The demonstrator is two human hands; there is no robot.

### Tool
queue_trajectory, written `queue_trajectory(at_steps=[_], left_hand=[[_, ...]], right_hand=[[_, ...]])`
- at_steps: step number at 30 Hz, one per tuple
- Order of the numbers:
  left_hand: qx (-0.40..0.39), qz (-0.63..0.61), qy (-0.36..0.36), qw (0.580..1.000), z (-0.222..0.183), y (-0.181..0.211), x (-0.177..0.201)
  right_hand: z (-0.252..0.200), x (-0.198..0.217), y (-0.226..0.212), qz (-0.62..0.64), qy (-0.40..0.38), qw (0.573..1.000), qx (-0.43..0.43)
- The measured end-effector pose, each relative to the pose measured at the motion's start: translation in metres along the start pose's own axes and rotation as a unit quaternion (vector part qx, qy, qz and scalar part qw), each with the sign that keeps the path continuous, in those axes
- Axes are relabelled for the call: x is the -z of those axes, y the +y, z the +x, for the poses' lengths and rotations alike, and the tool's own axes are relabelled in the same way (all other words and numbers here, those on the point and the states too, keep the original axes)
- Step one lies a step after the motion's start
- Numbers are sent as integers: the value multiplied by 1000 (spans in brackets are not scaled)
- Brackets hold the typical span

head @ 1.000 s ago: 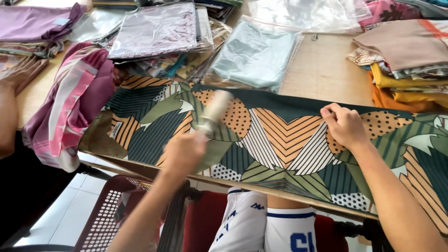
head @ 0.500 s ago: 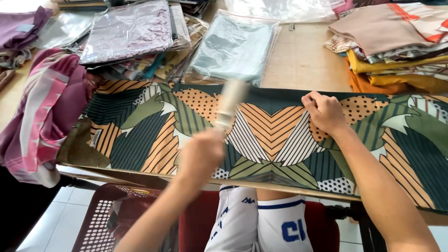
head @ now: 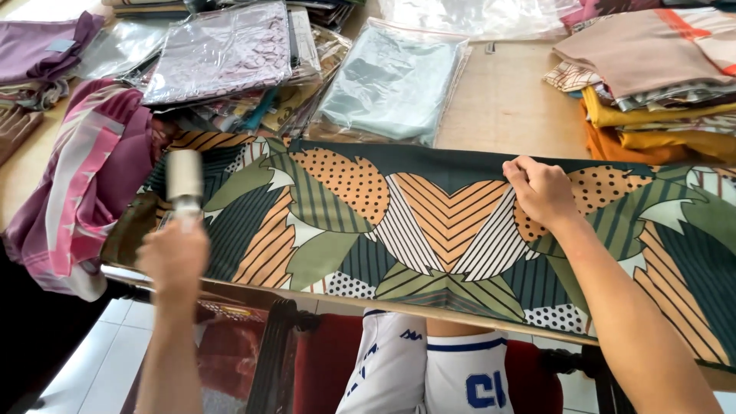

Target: Unfolding a piece of patterned fabric on a table and cleaning it thoroughly with a lint roller.

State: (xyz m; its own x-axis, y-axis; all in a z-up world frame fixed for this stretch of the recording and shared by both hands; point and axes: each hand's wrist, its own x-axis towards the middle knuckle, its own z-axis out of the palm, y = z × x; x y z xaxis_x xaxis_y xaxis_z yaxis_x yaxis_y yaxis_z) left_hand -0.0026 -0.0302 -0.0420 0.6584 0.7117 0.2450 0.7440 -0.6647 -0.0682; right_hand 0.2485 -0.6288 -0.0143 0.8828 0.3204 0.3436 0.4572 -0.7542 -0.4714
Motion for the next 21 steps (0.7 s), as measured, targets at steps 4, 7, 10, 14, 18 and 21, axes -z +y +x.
queue_trajectory(at_steps=[4,7,10,14,18,21], left_hand=[[37,-47,-13,998,-28,3,87],[-109,-106,-52,987,-92,81,138],[-300,-244,-104,916,-156,166,143],[-364,-259,-152,882,-188,210,171],[-252,-221,-211,918,-140,171,152],[-105,-173,-177,963,-79,102,125]], right_hand=[[4,-3,5,-35,-32,999,-14],[3,-2,4,-17,-29,999,-12],[-1,9,-6,9,-44,999,-27],[-2,6,10,31,-32,999,5],[-5,7,9,42,-35,999,-1],[-3,2,10,31,-36,999,-6]])
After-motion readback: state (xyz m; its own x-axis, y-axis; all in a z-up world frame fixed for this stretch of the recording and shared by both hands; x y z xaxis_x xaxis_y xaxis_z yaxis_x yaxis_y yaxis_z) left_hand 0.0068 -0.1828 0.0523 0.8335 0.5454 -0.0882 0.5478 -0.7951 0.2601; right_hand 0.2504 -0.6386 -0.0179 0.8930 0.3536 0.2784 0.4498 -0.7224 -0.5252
